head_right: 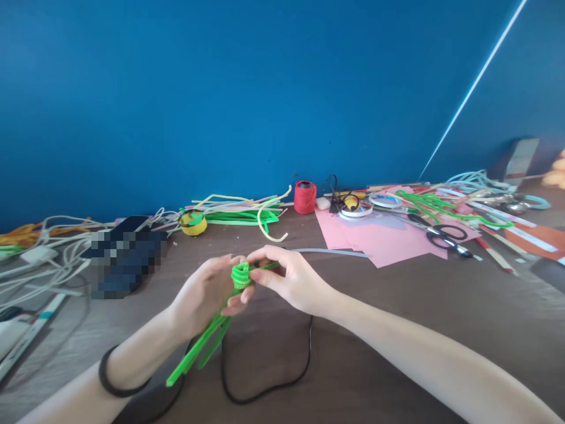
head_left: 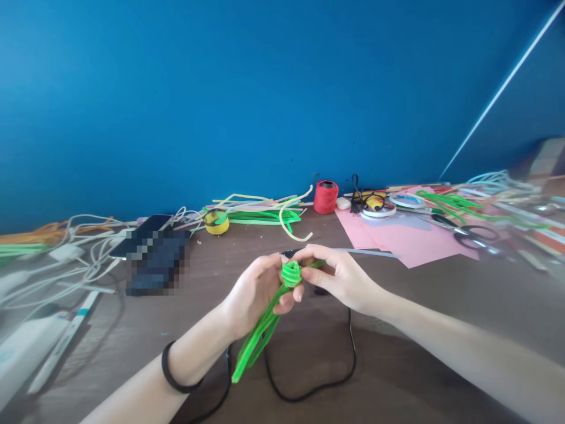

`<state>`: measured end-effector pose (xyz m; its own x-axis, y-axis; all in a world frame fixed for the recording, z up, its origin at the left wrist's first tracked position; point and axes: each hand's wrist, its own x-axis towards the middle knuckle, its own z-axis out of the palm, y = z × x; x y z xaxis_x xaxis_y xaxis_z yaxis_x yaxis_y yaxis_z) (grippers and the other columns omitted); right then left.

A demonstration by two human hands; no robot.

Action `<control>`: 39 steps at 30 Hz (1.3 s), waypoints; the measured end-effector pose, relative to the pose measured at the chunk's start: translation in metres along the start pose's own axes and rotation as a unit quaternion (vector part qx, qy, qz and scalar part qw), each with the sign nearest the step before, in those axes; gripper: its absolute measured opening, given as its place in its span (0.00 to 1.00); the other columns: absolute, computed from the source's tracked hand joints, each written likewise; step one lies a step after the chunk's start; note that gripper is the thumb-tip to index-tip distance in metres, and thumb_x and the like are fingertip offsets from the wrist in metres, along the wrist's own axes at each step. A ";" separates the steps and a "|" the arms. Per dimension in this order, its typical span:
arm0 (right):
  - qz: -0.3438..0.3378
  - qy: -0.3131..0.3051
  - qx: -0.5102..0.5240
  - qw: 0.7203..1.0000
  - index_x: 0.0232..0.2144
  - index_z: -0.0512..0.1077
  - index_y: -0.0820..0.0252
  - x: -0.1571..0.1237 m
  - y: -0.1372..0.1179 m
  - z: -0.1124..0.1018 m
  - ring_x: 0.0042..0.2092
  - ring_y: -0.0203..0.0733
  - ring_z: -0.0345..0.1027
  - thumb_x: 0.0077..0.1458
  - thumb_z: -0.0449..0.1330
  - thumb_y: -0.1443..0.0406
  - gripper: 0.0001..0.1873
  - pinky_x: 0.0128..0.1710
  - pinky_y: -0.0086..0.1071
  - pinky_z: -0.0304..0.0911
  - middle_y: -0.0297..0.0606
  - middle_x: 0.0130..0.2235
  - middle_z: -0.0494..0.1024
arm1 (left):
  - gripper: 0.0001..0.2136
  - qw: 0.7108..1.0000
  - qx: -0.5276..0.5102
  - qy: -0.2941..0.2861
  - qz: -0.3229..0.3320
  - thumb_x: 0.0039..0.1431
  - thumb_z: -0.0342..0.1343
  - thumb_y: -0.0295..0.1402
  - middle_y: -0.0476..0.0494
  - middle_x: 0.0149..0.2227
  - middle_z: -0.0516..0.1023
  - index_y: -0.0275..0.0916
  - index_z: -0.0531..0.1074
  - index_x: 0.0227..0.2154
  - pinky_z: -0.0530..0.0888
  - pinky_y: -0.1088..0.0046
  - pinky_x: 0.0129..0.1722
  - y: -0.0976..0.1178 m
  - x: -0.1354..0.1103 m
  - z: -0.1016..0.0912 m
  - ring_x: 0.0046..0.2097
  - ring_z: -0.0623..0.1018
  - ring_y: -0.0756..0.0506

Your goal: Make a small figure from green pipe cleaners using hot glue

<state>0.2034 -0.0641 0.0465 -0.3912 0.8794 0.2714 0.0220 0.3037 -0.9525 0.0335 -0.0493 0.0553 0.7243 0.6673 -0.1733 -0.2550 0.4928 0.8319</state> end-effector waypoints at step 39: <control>0.018 -0.001 0.063 0.998 0.26 0.69 0.62 0.002 0.006 -0.006 0.20 0.28 0.55 0.48 0.62 0.58 0.12 0.19 0.26 0.52 0.29 0.22 0.64 | 0.08 0.994 0.012 -0.104 0.011 0.58 0.50 0.38 0.54 0.18 0.65 0.40 0.61 0.30 0.54 0.79 0.21 0.005 -0.006 -0.006 0.16 0.49 0.58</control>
<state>0.2088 -0.0584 0.0421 -0.3945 0.8878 0.2371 -0.0804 0.2237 -0.9713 0.0240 -0.0479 0.0572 0.8363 0.5465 -0.0435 -0.2594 0.4644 0.8468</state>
